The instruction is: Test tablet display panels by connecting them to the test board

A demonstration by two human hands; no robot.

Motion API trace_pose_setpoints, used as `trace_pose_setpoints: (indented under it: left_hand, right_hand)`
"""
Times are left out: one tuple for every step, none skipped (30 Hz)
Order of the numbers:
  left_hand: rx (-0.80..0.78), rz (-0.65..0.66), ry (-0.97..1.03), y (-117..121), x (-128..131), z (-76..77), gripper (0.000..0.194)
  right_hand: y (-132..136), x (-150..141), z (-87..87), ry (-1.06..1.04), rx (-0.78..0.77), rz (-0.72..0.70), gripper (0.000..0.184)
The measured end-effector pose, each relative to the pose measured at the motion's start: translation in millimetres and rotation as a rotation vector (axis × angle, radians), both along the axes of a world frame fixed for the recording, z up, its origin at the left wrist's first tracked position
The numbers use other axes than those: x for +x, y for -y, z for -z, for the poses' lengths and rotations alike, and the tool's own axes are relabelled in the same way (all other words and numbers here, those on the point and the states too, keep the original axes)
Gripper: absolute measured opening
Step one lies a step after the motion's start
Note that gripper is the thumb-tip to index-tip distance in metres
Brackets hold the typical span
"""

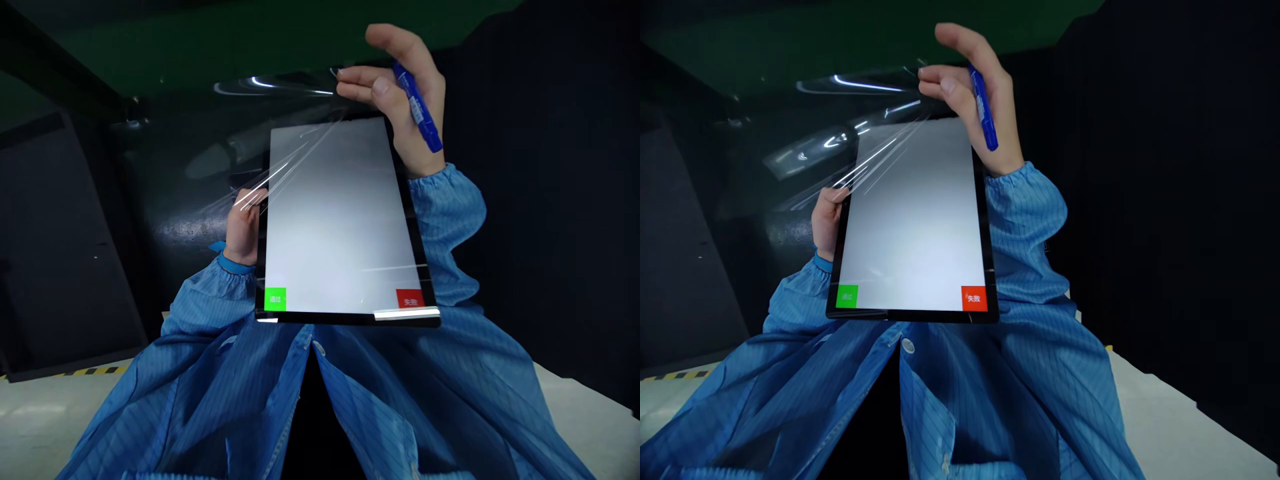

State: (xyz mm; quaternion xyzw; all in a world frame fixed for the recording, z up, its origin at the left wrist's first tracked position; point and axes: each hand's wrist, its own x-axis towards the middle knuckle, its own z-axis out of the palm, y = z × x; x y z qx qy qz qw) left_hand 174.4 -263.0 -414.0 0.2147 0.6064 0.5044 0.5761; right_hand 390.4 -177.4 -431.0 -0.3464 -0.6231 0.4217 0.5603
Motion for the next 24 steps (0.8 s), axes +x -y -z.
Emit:
trace_pose_setpoints:
  left_hand:
    - [0.011,-0.011,-0.019,1,1,-1.0,0.036]
    - [0.034,-0.028,-0.037,1,2,-1.0,0.036]
    - [0.065,-0.048,-0.054,2,2,0.1,0.034]
    - [0.100,-0.066,-0.070,3,2,2.3,0.032]
    - [0.133,-0.082,-0.084,3,0,5.4,0.030]
    - [0.160,-0.094,-0.097,4,-1,9.0,0.027]
    - [0.181,-0.103,-0.112,5,-3,12.7,0.025]
    - [0.200,-0.111,-0.132,6,-5,16.2,0.024]
    - [0.214,-0.120,-0.156,7,-7,18.8,0.023]
    - [0.224,-0.129,-0.180,8,-8,20.4,0.023]
    - [0.228,-0.140,-0.201,9,-9,20.6,0.023]
    - [0.228,-0.145,-0.213,9,-9,19.4,0.023]
    - [0.223,-0.145,-0.218,9,-8,16.8,0.024]
    - [0.212,-0.142,-0.216,9,-7,13.3,0.025]
    - [0.193,-0.136,-0.204,8,-5,9.3,0.027]
    - [0.169,-0.124,-0.181,7,-3,5.3,0.029]
    - [0.145,-0.113,-0.147,6,-1,2.0,0.031]
    - [0.128,-0.101,-0.104,4,0,-0.1,0.033]
    - [0.108,-0.084,-0.059,3,1,-0.8,0.034]
    - [0.092,-0.071,-0.022,1,2,0.0,0.034]
    - [0.081,-0.064,0.000,-1,2,2.4,0.034]
    - [0.073,-0.067,0.008,-3,2,6.2,0.034]
    - [0.071,-0.073,0.012,-5,1,10.9,0.033]
    - [0.073,-0.078,0.025,-6,1,16.3,0.031]
  right_hand:
    - [0,0,0.5,-0.016,-0.007,0.000,0.056]
    - [-1,0,0.9,-0.033,-0.018,0.007,0.055]
    - [0,-1,1.1,-0.046,-0.040,0.014,0.054]
    - [0,-1,1.0,-0.058,-0.056,0.014,0.052]
    - [1,-2,0.8,-0.067,-0.072,0.013,0.050]
    - [2,-3,0.5,-0.068,-0.093,0.009,0.047]
    - [3,-4,0.3,-0.070,-0.097,0.004,0.044]
    - [4,-4,0.4,-0.074,-0.094,-0.005,0.042]
    - [4,-4,0.7,-0.076,-0.091,-0.013,0.040]
    - [5,-4,1.3,-0.079,-0.095,-0.018,0.038]
    - [4,-4,2.0,-0.089,-0.093,-0.021,0.038]
    - [4,-4,2.6,-0.098,-0.095,-0.027,0.038]
    - [3,-4,2.9,-0.103,-0.105,-0.024,0.039]
    - [3,-3,2.8,-0.102,-0.119,-0.016,0.041]
    - [3,-3,2.1,-0.096,-0.127,0.002,0.043]
    - [4,-3,0.8,-0.080,-0.139,0.024,0.045]
    - [5,-3,-0.9,-0.056,-0.143,0.052,0.045]
    - [7,-4,-3.0,-0.025,-0.148,0.082,0.045]
    - [9,-4,-5.1,0.014,-0.152,0.117,0.045]
    - [12,-4,-6.9,0.067,-0.165,0.147,0.043]
    - [14,-4,-8.2,0.118,-0.178,0.176,0.042]
    - [16,-4,-8.9,0.159,-0.182,0.193,0.042]
    - [17,-5,-8.8,0.185,-0.180,0.200,0.041]
    - [18,-5,-8.1,0.198,-0.176,0.204,0.040]
